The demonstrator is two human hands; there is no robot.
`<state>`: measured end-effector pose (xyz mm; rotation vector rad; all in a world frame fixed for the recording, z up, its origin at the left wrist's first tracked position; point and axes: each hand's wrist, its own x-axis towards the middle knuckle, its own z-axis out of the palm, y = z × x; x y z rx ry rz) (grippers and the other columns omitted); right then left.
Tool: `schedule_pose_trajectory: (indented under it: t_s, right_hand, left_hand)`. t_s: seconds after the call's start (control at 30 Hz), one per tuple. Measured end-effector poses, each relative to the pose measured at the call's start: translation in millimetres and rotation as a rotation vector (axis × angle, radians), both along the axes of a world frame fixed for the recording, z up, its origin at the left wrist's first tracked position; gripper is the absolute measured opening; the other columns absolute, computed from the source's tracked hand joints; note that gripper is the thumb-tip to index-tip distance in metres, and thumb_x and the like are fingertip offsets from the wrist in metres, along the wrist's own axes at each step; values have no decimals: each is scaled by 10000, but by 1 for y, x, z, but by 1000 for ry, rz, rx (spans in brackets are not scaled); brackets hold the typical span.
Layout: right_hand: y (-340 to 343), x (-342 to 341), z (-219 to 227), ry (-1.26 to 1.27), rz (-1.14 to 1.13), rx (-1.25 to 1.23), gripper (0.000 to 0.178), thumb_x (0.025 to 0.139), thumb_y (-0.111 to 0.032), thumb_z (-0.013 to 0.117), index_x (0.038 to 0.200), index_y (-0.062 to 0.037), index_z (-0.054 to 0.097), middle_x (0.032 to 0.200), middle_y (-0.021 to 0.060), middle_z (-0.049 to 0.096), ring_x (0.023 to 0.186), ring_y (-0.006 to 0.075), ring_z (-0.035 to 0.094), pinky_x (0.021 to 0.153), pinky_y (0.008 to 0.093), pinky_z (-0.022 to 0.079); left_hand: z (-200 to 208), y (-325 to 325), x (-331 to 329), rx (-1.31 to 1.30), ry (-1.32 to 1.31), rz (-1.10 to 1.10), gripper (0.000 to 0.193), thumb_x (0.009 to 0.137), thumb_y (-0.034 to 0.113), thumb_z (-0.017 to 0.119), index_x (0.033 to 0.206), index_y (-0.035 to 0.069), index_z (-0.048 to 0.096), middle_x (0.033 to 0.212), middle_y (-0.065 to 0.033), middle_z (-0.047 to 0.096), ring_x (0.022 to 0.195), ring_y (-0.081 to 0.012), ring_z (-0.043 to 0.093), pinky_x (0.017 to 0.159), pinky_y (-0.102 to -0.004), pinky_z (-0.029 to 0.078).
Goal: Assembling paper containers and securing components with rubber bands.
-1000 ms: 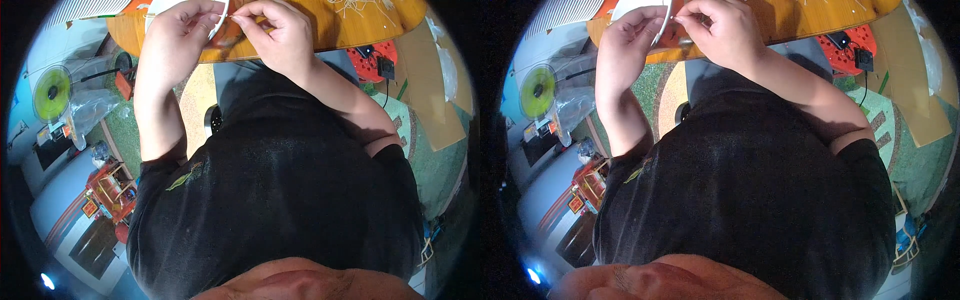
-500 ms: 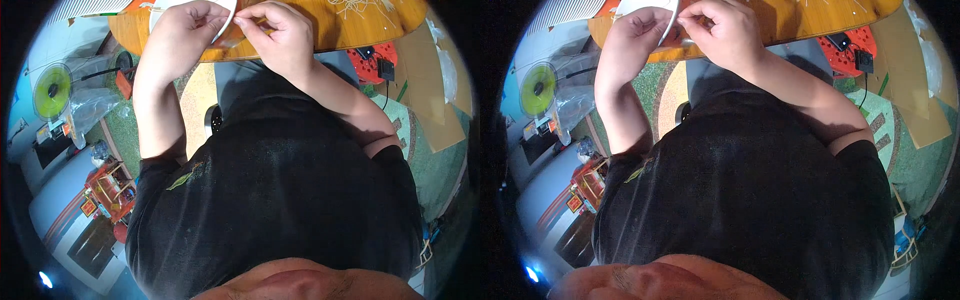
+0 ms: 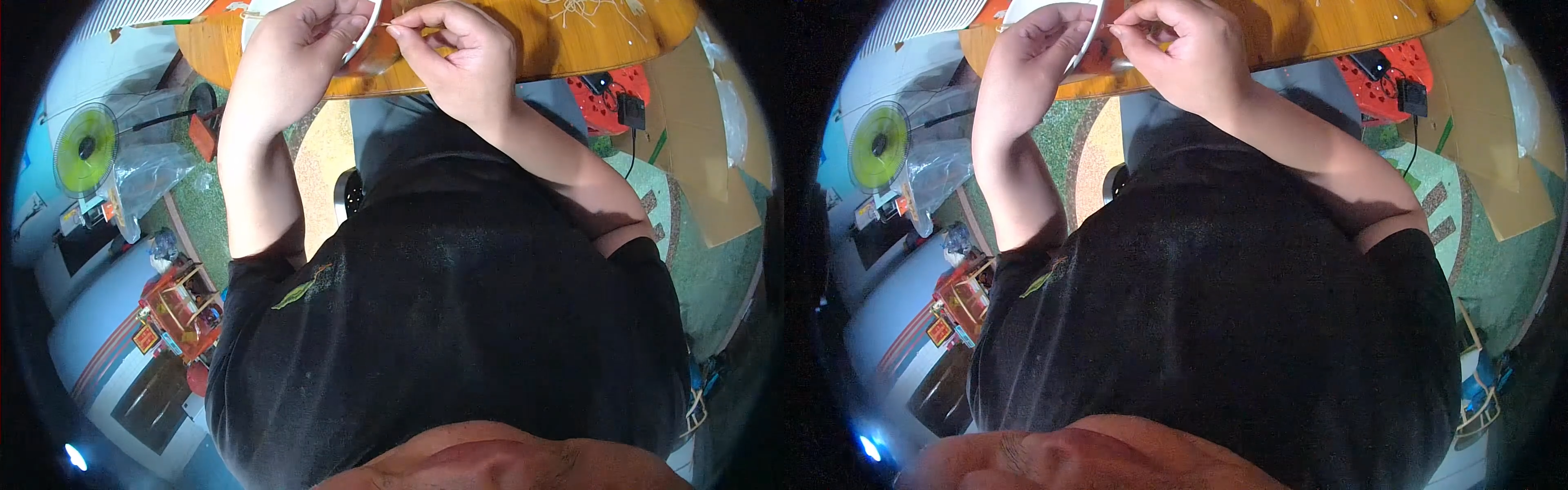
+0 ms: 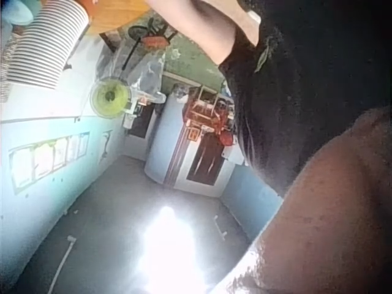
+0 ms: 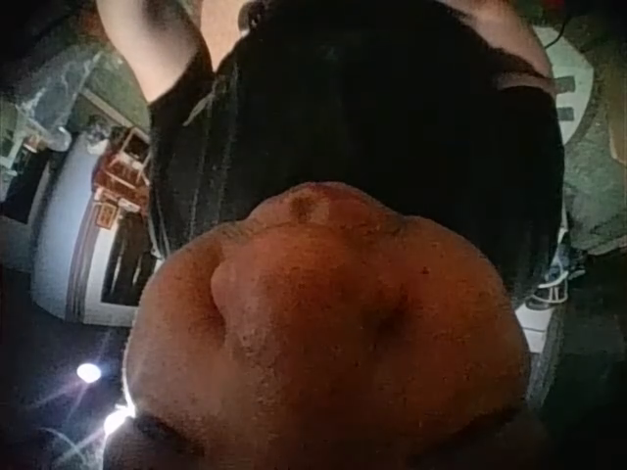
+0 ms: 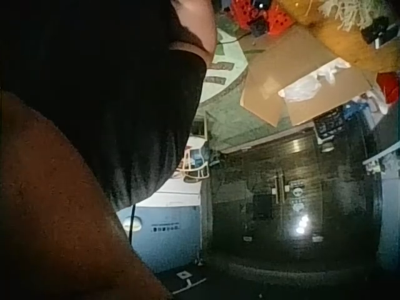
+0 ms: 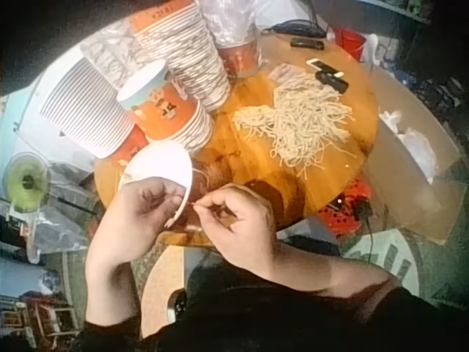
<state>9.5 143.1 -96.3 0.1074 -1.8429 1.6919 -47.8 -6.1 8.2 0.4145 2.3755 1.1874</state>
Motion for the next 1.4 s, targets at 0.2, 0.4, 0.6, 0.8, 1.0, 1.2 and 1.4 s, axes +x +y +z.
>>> schedule_pose_trajectory:
  t_s: [0.2, 0.4, 0.6, 0.8, 1.0, 1.2, 1.4]
  right_hand:
    - [-4, 0, -2, 28, -30, -34, 103, 834, 31, 779, 886, 26, 690, 803, 111, 683, 657, 178, 652, 593, 297, 497]
    - [-3, 0, -1, 0, 1, -44, 105, 835, 22, 787, 876, 26, 691, 802, 115, 687, 662, 198, 660, 593, 304, 502]
    - [-3, -1, -2, 47, -12, -19, 108, 831, 14, 789, 870, 24, 689, 809, 132, 698, 697, 236, 696, 608, 327, 523]
    - [-3, -2, -5, 77, -25, 16, 111, 827, 14, 792, 869, 24, 689, 811, 141, 701, 715, 267, 707, 626, 343, 538]
    - [-5, -1, -5, 99, 17, -3, 114, 823, 17, 792, 861, 23, 685, 797, 144, 703, 712, 271, 712, 630, 346, 543]
    - [-5, -22, -36, 506, -104, 98, 123, 817, 3, 800, 854, 12, 683, 794, 138, 708, 709, 265, 714, 632, 347, 544]
    - [-1, 1, -6, 123, -8, 49, 115, 831, 15, 790, 857, 15, 677, 811, 123, 711, 719, 215, 709, 639, 321, 544]
  left_hand:
    - [-2, -2, 1, 94, -59, 19, 131, 1041, -23, 556, 1092, -75, 664, 936, -64, 714, 828, -124, 673, 748, -280, 568]
    - [-2, -4, -1, 52, -33, -6, 136, 1048, 1, 564, 1100, -72, 666, 947, -58, 718, 835, -120, 671, 758, -284, 568]
    - [-3, -3, -3, 67, -62, -33, 143, 1046, -4, 566, 1116, -74, 669, 965, -66, 720, 857, -126, 673, 782, -282, 562]
    - [-1, -7, -4, 98, -85, -103, 170, 1014, -77, 555, 1130, -76, 680, 988, -86, 727, 867, -142, 682, 784, -281, 563]
    - [-32, -40, -23, 94, 10, -204, 203, 1060, 83, 586, 1178, -54, 678, 1039, -60, 732, 950, -105, 682, 889, -257, 549]
    - [-31, -34, -24, 40, -25, -259, 193, 1071, 93, 571, 1136, -59, 669, 1032, -61, 728, 979, -106, 677, 880, -257, 549]
    - [-4, -8, -6, -123, 30, -121, 59, 992, -40, 596, 984, -58, 651, 898, -39, 678, 822, -103, 633, 755, -268, 534]
